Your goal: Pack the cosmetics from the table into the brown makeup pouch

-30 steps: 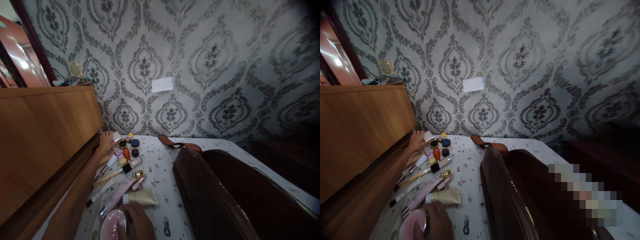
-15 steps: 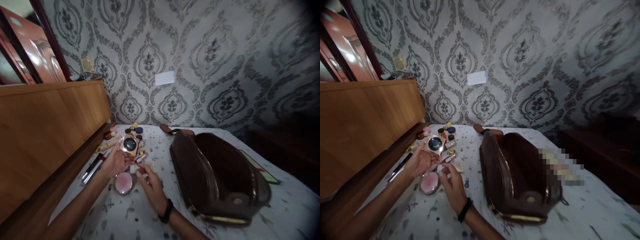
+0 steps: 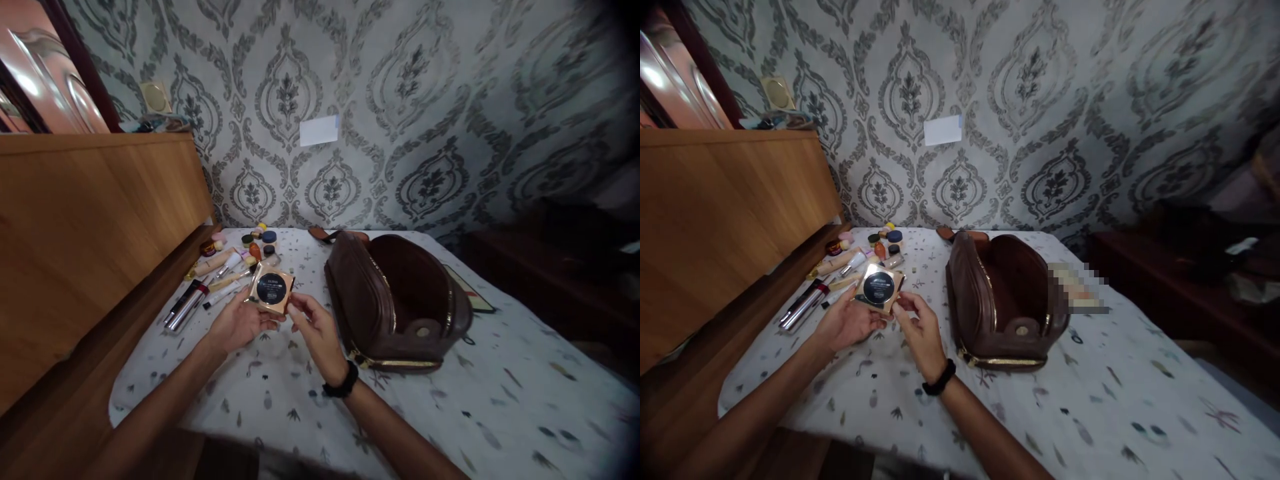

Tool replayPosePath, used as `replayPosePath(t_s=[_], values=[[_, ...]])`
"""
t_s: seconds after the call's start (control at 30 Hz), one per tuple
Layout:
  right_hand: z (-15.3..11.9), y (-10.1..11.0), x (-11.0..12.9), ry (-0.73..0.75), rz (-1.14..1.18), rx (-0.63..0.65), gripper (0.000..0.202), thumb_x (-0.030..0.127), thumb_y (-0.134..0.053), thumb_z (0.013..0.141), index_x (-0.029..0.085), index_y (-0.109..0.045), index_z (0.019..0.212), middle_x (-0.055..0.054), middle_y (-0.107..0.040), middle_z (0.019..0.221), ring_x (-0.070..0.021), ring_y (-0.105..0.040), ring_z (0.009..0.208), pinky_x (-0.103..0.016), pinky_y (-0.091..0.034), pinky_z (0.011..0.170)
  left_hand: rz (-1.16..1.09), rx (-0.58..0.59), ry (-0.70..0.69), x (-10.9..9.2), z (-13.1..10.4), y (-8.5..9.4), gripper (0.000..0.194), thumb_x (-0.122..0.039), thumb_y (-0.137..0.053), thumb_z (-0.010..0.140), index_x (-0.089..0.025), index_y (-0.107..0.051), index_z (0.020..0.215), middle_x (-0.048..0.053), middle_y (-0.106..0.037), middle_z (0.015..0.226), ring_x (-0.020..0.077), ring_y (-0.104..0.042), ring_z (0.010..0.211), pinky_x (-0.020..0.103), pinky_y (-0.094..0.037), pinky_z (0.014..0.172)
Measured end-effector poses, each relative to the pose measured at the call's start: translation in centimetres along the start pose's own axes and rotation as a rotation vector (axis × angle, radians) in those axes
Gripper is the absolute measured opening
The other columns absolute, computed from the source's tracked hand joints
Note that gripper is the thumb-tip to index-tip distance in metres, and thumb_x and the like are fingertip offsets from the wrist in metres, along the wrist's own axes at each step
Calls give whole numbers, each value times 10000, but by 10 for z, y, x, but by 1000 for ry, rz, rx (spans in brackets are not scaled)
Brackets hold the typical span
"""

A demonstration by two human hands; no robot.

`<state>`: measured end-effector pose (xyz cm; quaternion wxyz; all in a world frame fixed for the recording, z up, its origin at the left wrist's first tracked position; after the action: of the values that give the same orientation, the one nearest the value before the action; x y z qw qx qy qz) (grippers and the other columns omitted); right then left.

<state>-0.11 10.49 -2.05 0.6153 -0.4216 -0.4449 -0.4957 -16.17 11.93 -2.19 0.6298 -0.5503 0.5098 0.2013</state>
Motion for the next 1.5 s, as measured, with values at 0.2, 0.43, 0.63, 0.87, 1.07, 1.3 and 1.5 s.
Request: replayPosePath(t_s=[0.2,0.43,0.63,0.87,1.07,1.3,1.5], values=[[-4,7,-9,-177,251,-11,372,536,-714,721,182,-607,771,6,-560,722,-132,-515,678,-239,-453,606,133,55,51,16,-5,-9,603,-661,-530,807,-129,-664,1056,156,-735,967,303,-685,930,386,-492,806],[-16,30,-31,-356,160,-104,424,568,-736,655,169,-599,692,13,-523,639,-110,-462,587,-218,-365,507,905,-468,-376,-26,-28,25,450,-562,-509,863,-147,-664,940,59,-672,777,189,-603,711,294,-460,657],[-16,20,-48,-393,30,35,398,551,-705,673,172,-585,653,31,-510,546,-91,-416,470,-226,-324,444,1609,-387,-276,-19,-43,44,556,-499,-648,779,-218,-567,1251,85,-598,1197,281,-518,1112,389,-425,940],[-7,12,-54,-350,-125,68,272,434,-667,721,167,-653,768,22,-566,562,-116,-471,477,-242,-339,463,1893,-362,-246,0,-41,40,533,-413,-649,795,-197,-528,1267,101,-568,1148,291,-491,1070,406,-406,935],[-8,17,-49,-141,-452,66,242,318,-588,795,166,-660,970,-30,-667,744,-177,-599,675,-294,-430,646,1958,-294,-159,-2,-34,40,550,-365,-694,731,-205,-561,1240,111,-560,1164,309,-474,1064,418,-395,936],[-19,16,-43,134,-709,16,193,239,-518,874,163,-652,992,-87,-626,919,-225,-580,885,-346,-467,779,1697,-301,-183,-18,-38,36,418,-340,-707,705,-199,-643,1092,78,-591,1049,287,-492,1034,409,-401,923],[-29,7,-27,359,-495,79,242,280,-518,942,207,-594,1160,-95,-631,1026,-224,-590,945,-386,-506,836,510,-263,-185,-17,-39,20,507,-495,-745,702,-166,-665,1079,63,-674,1035,224,-605,950,307,-471,830]])
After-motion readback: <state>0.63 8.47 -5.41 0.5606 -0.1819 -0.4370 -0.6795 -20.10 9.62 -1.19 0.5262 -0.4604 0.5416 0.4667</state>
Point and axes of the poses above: each hand's wrist, its own z-axis towards the middle knuckle, its own y-axis out of the back of the hand, x = y × z, the point moved 3 cm from there along z, towards the middle knuckle
